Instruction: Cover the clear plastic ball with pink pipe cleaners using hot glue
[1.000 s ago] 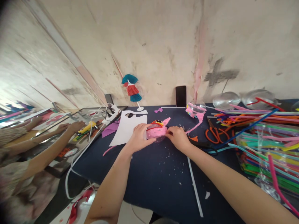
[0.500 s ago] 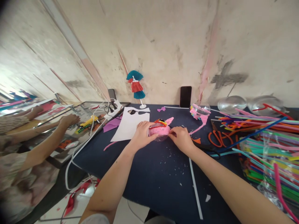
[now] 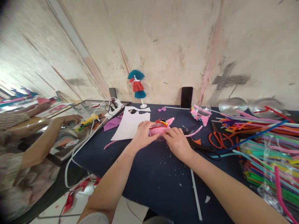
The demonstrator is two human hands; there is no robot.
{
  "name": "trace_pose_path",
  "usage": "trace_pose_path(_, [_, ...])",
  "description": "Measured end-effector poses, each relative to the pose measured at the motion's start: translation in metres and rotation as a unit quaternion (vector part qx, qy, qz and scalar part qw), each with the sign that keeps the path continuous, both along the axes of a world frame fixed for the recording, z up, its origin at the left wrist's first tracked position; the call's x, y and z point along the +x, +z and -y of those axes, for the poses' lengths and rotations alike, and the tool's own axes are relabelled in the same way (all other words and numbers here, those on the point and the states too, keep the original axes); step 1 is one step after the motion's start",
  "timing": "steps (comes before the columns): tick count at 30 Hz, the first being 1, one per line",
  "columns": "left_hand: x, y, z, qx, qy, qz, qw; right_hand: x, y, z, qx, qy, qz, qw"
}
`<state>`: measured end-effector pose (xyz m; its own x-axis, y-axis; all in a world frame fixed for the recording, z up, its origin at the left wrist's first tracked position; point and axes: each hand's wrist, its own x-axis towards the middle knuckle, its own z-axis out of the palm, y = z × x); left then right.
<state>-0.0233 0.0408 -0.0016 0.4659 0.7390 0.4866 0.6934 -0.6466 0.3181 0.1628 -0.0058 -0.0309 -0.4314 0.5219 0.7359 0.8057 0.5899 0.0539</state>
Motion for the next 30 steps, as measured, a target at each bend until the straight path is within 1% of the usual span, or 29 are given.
trace_pose_path(8, [-0.007, 0.0021, -0.0036, -0.009, -0.04, 0.018, 0.999, 0.0038, -0.004, -0.0038, 0.005, 0.003, 0.004, 1.0])
trace_pose_path(17, [-0.0062, 0.0021, -0.0024, -0.008, -0.045, 0.013, 0.999, 0.0055, -0.0046, -0.0036, 0.008, 0.005, -0.002, 1.0])
trace_pose_path(26, [-0.0085, 0.0019, -0.0086, -0.041, -0.047, 0.016, 0.998, 0.0085, -0.0031, -0.0039, 0.005, 0.008, 0.008, 1.0])
trace_pose_path(30, [-0.0066, 0.0023, -0.007, -0.03, -0.044, 0.013, 0.999, 0.0089, -0.0022, -0.0039, 0.01, 0.005, 0.015, 1.0])
